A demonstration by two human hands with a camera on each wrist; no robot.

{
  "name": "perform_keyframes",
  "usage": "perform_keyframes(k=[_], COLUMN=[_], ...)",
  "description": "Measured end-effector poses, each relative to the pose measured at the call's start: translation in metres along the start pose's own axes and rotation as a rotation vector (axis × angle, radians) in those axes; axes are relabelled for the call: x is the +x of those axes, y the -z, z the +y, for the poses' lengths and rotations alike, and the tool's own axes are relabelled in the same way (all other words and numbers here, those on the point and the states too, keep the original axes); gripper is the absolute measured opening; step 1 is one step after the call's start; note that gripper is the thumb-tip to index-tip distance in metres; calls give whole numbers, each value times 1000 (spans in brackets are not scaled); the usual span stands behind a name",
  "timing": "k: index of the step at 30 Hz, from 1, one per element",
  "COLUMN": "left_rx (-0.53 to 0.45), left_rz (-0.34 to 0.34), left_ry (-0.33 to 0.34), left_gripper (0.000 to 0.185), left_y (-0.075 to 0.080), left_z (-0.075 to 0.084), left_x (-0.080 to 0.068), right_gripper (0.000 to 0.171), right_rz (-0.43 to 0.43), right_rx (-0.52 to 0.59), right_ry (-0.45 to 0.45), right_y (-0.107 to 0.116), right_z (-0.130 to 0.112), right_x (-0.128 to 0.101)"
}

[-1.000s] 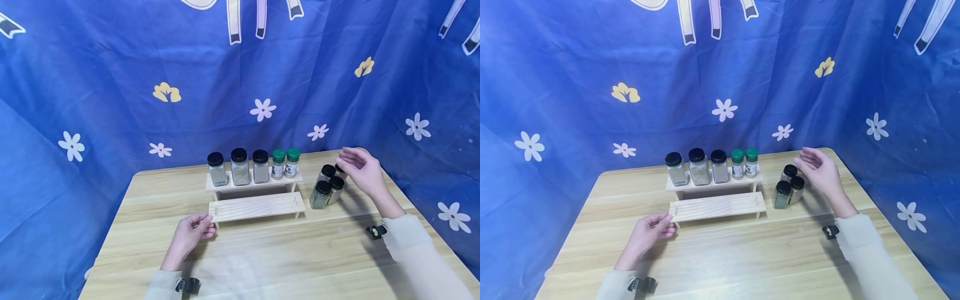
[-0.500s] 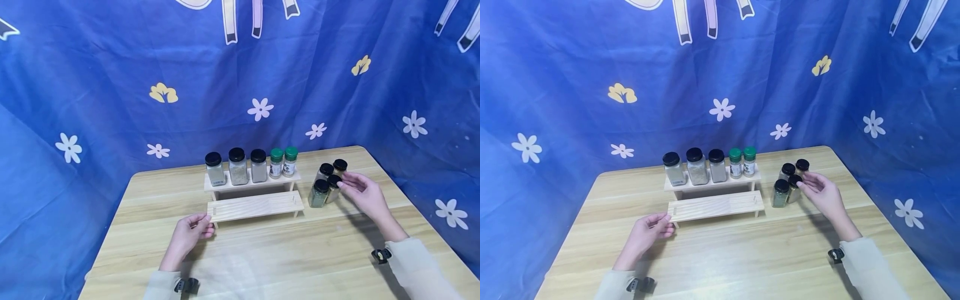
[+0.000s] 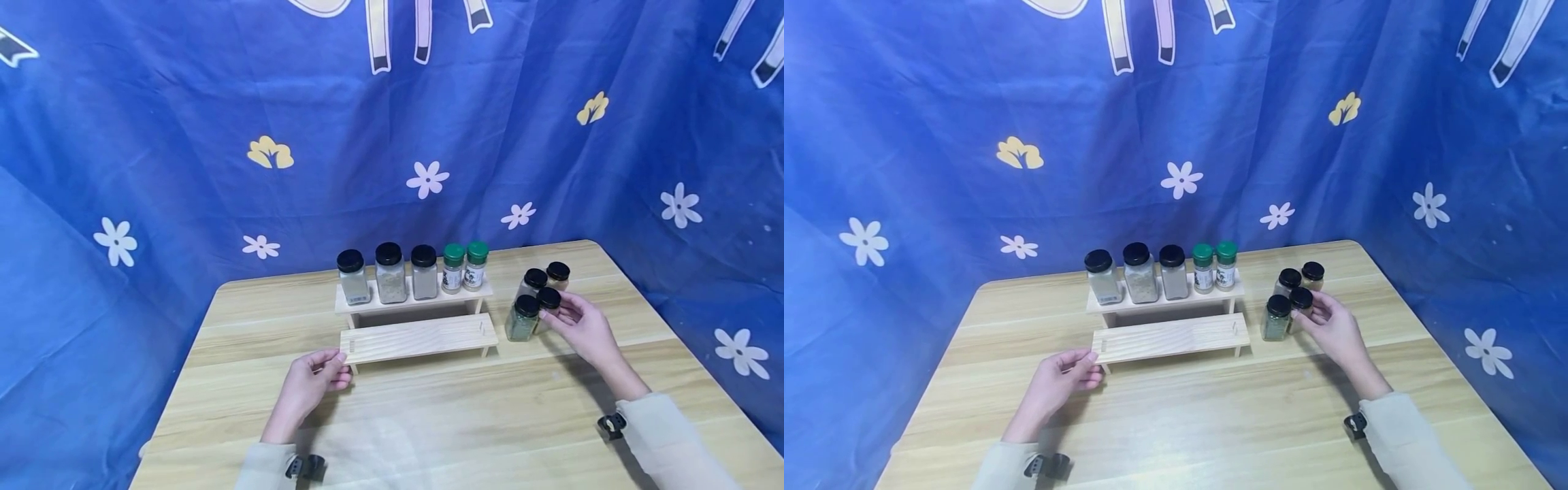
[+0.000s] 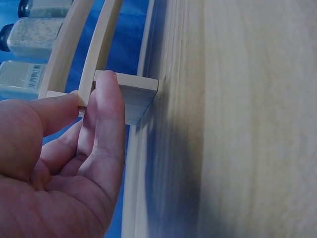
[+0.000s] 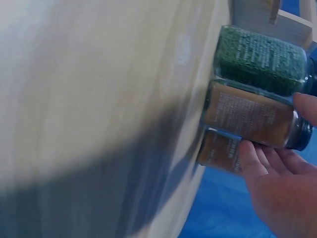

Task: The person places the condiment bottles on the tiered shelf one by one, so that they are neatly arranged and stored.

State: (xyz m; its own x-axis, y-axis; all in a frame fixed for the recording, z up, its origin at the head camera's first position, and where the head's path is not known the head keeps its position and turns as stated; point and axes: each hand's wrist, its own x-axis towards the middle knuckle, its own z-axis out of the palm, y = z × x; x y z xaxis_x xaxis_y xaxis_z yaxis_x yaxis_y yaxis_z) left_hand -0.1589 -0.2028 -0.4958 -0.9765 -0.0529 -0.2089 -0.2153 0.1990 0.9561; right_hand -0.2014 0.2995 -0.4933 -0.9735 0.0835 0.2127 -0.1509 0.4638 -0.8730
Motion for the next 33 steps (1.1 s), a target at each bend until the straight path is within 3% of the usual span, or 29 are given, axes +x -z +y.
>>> perform_keyframes(k=[5, 11, 18, 26, 33], left_rx=[5, 8, -3, 2, -3], left_rz=[-4, -3, -1, -7, -2], left_ry=[-5, -4, 7, 2, 9], left_gripper=[39, 36, 37, 38, 38], left_y=[0, -1, -2, -1, 0], left_z=[0, 1, 1, 1, 2], left_x=[0, -1, -2, -1, -1], right_gripper=[56, 51, 53, 55, 44], right_rz=[0, 25, 48, 79, 145], right_rx=[-39, -119, -112, -56, -50], right_ry=[-37, -6, -12, -14, 55], right_y=[-2, 0, 5, 26, 48], right_z=[-1, -1, -4, -19, -46], right_x=[-1, -4, -7, -2, 5])
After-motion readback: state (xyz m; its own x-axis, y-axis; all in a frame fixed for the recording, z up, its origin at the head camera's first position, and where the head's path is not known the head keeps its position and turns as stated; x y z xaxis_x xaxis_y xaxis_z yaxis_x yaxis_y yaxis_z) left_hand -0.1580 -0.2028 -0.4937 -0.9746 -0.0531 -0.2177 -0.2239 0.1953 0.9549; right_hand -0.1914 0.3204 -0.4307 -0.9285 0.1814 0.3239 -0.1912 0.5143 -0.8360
